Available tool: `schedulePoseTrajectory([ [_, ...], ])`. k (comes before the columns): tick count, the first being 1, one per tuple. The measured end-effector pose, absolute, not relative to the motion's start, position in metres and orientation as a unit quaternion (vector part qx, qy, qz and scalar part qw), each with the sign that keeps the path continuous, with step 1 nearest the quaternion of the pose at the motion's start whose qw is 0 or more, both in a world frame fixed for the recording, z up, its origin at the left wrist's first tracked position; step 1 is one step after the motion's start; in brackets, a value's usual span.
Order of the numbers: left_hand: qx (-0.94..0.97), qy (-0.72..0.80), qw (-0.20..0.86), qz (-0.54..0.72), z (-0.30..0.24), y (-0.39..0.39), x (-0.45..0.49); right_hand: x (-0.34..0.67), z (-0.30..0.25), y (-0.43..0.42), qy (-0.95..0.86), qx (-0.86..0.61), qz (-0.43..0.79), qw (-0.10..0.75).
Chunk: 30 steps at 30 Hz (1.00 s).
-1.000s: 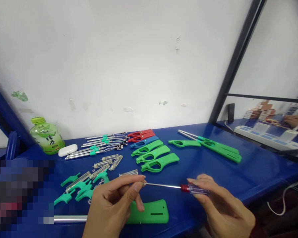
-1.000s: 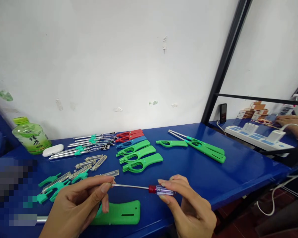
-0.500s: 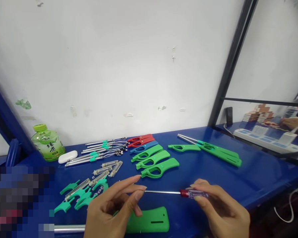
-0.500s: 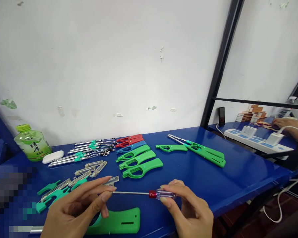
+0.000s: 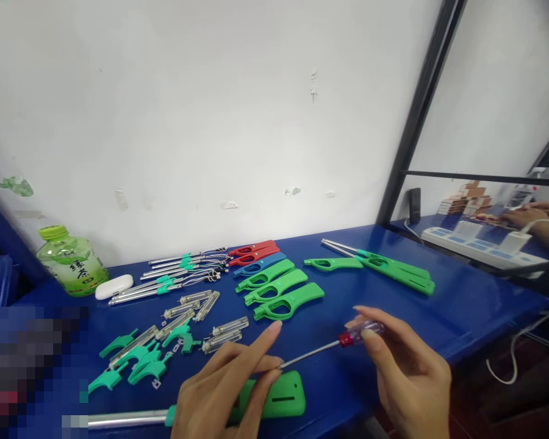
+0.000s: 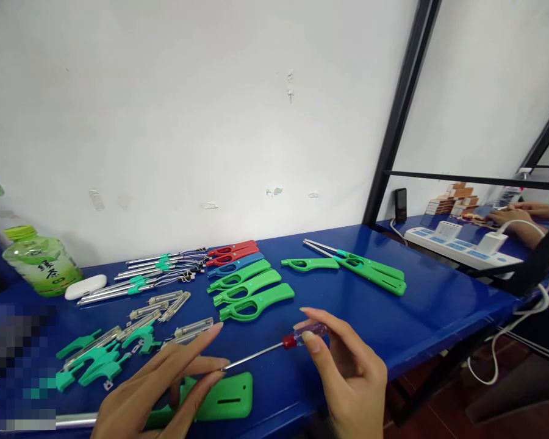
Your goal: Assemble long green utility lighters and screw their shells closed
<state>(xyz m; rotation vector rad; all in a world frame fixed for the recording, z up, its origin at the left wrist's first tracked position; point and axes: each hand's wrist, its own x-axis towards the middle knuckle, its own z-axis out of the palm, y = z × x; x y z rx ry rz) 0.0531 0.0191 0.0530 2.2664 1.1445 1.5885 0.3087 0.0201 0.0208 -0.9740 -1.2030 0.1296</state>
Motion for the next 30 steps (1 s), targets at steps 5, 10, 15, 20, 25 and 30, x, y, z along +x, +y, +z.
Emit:
schedulePoseTrajectory([
  [5,0.835,0.308,0.039,0.455,0.048,0.024,0.055,0.294,0.053,0.006,-0.538,-0.383,0.021,0.751],
  [10,0.854,0.317,0.047,0.409,0.042,0.028,0.063,0.282,0.065,-0.003,-0.632,-0.292,-0.022,0.717],
  [15,0.861,0.316,0.057,0.394,0.039,0.029,0.062,0.276,0.073,0.004,-0.701,-0.245,0.012,0.67],
  [20,0.862,0.31,0.067,0.396,0.035,0.03,0.061,0.277,0.079,0.007,-0.719,-0.258,0.072,0.641],
  [25,0.864,0.304,0.043,0.398,0.034,0.025,0.06,0.276,0.081,0.016,-0.718,-0.298,0.096,0.621],
  [30,0.868,0.316,-0.014,0.383,0.031,0.02,0.051,0.27,0.079,0.024,-0.716,-0.277,0.188,0.612],
])
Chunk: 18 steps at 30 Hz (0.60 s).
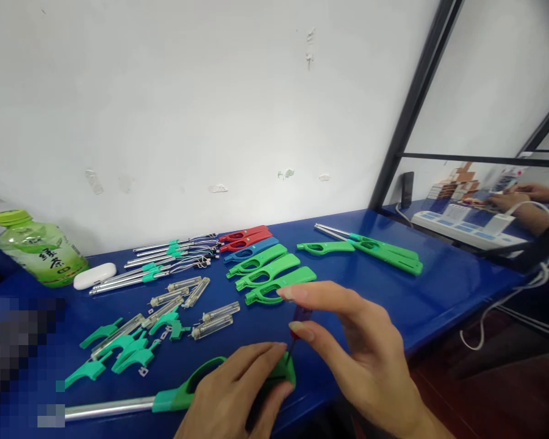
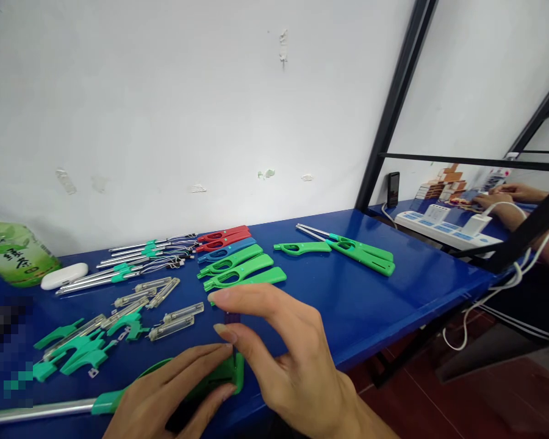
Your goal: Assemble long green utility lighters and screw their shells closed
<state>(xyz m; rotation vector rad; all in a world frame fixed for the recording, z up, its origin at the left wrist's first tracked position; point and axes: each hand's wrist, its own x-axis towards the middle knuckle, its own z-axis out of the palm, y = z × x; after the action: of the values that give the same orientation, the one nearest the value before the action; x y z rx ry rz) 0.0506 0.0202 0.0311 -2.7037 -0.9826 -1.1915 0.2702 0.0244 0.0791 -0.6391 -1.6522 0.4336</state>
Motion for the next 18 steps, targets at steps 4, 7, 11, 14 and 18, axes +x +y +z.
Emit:
schedulePoseTrajectory([
  [4,-0.878,-0.305,0.057,-0.364,0.027,0.021,0.044,0.263,0.076,0.026,-0.702,-0.243,0.282,0.608],
  [7,-0.881,-0.296,0.074,-0.362,0.026,0.022,0.043,0.258,0.076,0.029,-0.699,-0.252,0.225,0.63],
  [11,-0.88,-0.301,0.077,-0.36,0.025,0.022,0.044,0.257,0.079,0.03,-0.718,-0.27,0.158,0.621],
  [14,-0.88,-0.309,0.067,-0.354,0.023,0.022,0.043,0.261,0.078,0.027,-0.738,-0.263,0.197,0.589],
  [18,-0.881,-0.325,0.049,-0.34,0.021,0.02,0.042,0.263,0.077,0.026,-0.702,-0.269,0.255,0.608],
])
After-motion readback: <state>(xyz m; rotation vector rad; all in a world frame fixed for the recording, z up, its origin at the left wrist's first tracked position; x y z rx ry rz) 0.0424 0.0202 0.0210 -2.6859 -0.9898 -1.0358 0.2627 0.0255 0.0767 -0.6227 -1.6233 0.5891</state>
